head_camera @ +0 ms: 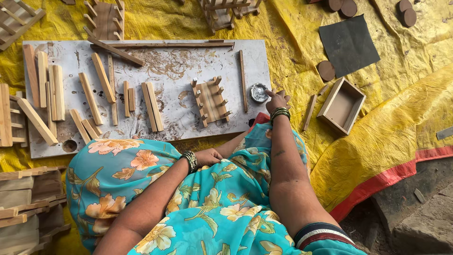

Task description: The person sits on the ground assembling small wooden furniture pieces. They pick wooden sticks and slats from a board, apply glue from a small metal dish, and press the pieces into a slatted wooden frame, adding parts one at a time to build up the assembly.

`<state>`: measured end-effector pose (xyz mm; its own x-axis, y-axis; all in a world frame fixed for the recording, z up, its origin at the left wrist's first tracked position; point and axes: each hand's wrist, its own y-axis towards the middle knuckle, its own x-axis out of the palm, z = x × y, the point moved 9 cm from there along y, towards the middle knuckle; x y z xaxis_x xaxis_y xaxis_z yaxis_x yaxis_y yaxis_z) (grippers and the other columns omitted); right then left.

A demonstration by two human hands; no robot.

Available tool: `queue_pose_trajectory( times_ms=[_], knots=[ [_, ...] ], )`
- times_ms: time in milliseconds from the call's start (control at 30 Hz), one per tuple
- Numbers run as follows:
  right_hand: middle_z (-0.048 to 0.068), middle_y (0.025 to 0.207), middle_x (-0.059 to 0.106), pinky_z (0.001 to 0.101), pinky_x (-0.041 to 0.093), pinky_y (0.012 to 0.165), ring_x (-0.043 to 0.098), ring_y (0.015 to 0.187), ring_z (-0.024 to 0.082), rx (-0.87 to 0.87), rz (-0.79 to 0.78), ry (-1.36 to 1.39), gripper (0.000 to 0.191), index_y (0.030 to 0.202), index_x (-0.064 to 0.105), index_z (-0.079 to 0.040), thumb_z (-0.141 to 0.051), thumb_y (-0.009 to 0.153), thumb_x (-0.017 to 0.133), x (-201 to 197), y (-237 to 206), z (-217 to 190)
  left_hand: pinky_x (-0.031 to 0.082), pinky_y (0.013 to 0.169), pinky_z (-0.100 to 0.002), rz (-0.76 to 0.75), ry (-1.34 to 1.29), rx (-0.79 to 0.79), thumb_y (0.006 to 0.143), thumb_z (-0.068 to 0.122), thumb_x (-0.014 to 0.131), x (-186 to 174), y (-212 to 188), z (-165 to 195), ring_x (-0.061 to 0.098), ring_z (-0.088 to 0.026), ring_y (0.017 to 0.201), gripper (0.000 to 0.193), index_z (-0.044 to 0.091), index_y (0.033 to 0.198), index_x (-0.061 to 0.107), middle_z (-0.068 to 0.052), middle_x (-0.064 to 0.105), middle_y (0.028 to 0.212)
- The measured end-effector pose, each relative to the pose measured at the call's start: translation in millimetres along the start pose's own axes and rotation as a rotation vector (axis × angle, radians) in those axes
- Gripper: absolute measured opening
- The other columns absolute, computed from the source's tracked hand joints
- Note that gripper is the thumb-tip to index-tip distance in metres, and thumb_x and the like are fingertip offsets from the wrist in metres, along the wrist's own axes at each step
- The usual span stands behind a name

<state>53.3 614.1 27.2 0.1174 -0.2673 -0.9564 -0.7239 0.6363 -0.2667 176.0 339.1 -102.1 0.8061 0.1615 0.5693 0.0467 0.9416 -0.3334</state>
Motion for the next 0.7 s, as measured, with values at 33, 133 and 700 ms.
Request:
queue_pose_trajectory(
  times_ms=[33,133,700],
  knots=[
    [0.005,0.140,0.044,0.0657,0.033,0.110,0.039,0.135,0.031,-0.003,-0.010,-0.006,0.067,0.134,0.064,-0.047,-0.003,0.085,0.054,3,2,0,0.056,0.067,-0.024,-0.007,0.002,0.001,0.098,0.017,0.068,0,1,0,0.066,-0.005,0.071,0.026,-0.005,0.109,0.077,-0.004,0.078,0.093],
    [0.005,0.139,0.045,0.0651,0.034,0.109,0.040,0.134,0.030,-0.017,-0.009,-0.020,0.065,0.134,0.064,-0.045,-0.004,0.085,0.055,9,6,-1,0.057,0.069,-0.023,-0.020,0.047,0.001,0.098,0.019,0.067,1,4,-2,0.067,-0.004,0.072,0.027,-0.004,0.110,0.077,-0.002,0.079,0.094],
    [0.004,0.136,0.048,0.0537,0.031,0.110,0.038,0.134,0.030,-0.243,0.059,-0.095,0.060,0.122,0.074,-0.031,-0.033,0.064,0.086,4,-9,-26,0.055,0.065,-0.024,-0.004,0.045,-0.005,0.097,0.019,0.069,0,12,-6,0.065,-0.005,0.069,0.028,-0.004,0.109,0.077,-0.004,0.079,0.092]
  ],
)
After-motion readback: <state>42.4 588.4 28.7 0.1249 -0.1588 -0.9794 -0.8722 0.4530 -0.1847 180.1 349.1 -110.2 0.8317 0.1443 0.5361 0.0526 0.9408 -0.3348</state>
